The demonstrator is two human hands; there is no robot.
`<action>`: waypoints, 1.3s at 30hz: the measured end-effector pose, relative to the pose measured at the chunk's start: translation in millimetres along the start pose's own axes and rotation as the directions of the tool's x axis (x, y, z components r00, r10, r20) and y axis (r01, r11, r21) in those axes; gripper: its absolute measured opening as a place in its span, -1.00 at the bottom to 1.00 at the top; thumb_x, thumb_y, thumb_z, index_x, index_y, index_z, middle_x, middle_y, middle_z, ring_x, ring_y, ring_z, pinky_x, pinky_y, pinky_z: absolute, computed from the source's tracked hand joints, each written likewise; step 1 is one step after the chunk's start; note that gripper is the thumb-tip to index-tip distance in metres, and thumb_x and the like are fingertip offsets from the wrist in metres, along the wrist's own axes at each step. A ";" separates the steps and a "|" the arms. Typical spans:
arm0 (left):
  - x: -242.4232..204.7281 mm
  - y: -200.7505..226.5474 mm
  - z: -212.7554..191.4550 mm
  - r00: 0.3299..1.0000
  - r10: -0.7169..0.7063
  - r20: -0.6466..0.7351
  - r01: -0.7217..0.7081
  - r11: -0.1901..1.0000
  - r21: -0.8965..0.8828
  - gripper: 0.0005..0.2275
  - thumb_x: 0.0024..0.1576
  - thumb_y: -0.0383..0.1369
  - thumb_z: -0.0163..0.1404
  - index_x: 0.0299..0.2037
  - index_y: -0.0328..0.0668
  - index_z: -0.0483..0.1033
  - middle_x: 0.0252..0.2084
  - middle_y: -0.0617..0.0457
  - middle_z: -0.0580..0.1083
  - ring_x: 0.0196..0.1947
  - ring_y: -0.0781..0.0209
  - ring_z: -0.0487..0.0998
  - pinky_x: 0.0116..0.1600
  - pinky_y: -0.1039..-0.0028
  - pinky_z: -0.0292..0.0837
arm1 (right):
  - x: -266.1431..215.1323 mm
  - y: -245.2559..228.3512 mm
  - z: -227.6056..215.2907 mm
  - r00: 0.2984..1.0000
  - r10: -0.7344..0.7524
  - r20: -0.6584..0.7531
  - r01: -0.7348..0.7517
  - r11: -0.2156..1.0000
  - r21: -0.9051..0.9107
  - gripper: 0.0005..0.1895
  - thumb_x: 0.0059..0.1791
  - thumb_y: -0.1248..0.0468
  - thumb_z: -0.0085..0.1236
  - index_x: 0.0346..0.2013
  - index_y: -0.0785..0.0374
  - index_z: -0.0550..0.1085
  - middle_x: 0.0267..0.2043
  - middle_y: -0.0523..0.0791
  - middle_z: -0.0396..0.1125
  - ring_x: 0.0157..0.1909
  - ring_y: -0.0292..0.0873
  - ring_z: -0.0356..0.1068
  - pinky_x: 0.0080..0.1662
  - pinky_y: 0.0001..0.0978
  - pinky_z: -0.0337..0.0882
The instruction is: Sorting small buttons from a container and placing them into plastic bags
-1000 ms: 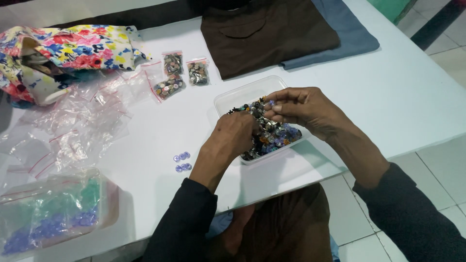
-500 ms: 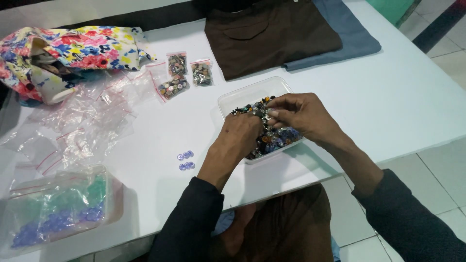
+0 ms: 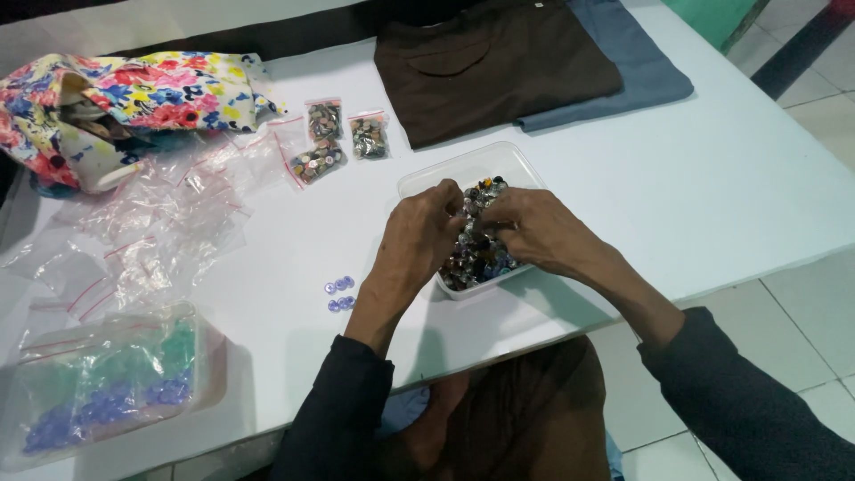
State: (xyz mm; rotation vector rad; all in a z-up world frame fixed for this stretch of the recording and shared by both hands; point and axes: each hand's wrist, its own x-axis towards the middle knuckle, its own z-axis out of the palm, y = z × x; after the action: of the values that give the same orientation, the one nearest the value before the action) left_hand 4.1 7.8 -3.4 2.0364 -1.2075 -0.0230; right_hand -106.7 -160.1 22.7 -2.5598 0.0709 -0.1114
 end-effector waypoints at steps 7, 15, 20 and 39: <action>-8.2 -19.8 11.3 0.980 0.189 -0.058 -0.146 0.892 0.427 -0.82 0.10 -0.44 0.16 -0.10 -0.05 0.56 -0.26 0.02 0.55 -0.14 0.02 0.61 0.14 0.18 0.37 | 29.2 20.4 39.6 0.986 -0.003 0.165 0.052 0.956 -0.289 -0.72 -0.14 0.36 0.10 -0.14 0.30 0.53 -0.21 0.15 0.45 -0.11 0.28 0.48 -0.10 0.15 0.51; -9.8 -33.7 21.5 0.991 0.092 -0.098 -0.040 0.899 0.435 -0.87 0.09 -0.44 0.12 -0.18 -0.02 0.58 -0.37 0.09 0.54 -0.22 0.07 0.60 0.20 0.06 0.23 | 55.8 48.0 65.5 0.973 -0.095 0.210 0.196 0.822 -0.535 -0.72 -0.23 0.26 0.27 -0.22 0.15 0.53 -0.27 -0.04 0.46 -0.19 0.17 0.52 -0.20 0.11 0.54; -13.1 -33.7 18.2 0.990 -0.015 -0.142 0.042 0.982 0.185 -0.89 0.10 -0.38 0.13 -0.20 0.05 0.59 -0.36 0.11 0.56 -0.16 0.06 0.57 0.24 0.04 0.22 | 28.3 -6.3 2.8 0.973 0.074 0.216 0.007 0.935 -0.354 -0.74 -0.06 0.29 0.20 -0.09 0.22 0.59 -0.19 0.04 0.50 -0.06 0.20 0.51 -0.05 0.13 0.51; -19.4 -32.1 24.5 0.907 0.008 -0.421 -0.083 0.984 -0.160 -0.82 -0.01 -0.22 0.33 -0.21 0.21 0.69 -0.41 0.29 0.62 -0.02 0.26 0.58 0.48 -0.01 -0.18 | 20.5 -5.5 7.3 0.992 0.126 -0.006 -0.092 0.756 0.648 -0.84 -0.02 0.36 0.23 -0.21 0.42 0.61 -0.55 -0.01 0.39 -0.50 -0.26 0.39 -0.56 -0.59 0.33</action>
State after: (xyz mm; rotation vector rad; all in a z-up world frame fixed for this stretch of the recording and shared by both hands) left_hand 8.2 16.6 -47.1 1.7423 -0.9428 0.3078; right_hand -85.5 -153.1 21.0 -1.8456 0.1692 -0.1281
